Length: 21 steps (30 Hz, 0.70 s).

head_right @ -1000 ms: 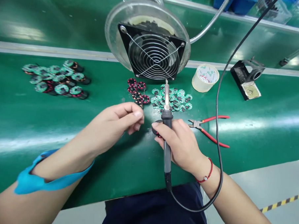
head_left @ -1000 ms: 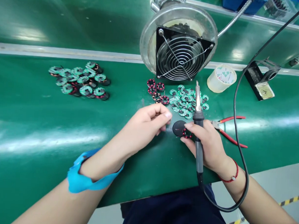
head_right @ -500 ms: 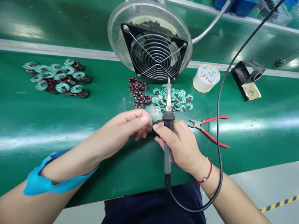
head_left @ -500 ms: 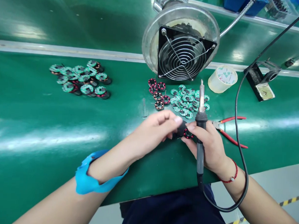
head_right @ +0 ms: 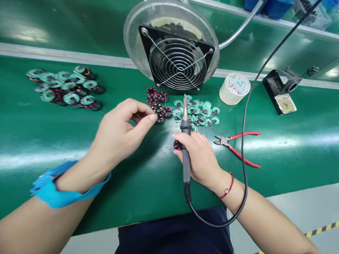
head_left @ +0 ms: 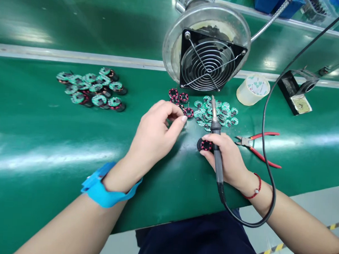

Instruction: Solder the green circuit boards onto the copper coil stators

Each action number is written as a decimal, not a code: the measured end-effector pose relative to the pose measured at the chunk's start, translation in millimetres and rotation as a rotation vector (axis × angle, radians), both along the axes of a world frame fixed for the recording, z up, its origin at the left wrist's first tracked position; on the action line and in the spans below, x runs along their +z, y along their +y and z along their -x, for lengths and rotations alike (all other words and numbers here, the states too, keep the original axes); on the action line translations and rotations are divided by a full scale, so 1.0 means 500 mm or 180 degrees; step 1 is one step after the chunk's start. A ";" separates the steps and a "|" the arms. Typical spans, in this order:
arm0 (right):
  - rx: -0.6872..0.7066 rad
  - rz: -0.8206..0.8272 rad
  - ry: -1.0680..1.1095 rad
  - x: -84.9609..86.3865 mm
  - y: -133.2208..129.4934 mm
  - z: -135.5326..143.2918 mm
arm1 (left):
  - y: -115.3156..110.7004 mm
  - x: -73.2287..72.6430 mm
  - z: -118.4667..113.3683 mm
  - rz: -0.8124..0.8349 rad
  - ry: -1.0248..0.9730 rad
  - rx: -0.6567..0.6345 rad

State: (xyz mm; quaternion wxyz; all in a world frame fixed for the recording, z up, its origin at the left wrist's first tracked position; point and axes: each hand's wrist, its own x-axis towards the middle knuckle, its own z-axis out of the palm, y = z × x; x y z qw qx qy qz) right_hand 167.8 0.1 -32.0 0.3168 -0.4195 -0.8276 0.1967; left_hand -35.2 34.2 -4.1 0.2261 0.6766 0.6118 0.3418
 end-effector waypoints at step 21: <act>-0.0038 0.0127 0.0195 0.017 0.004 -0.032 | 0.052 -0.010 -0.036 -0.0252 0.1723 -0.0319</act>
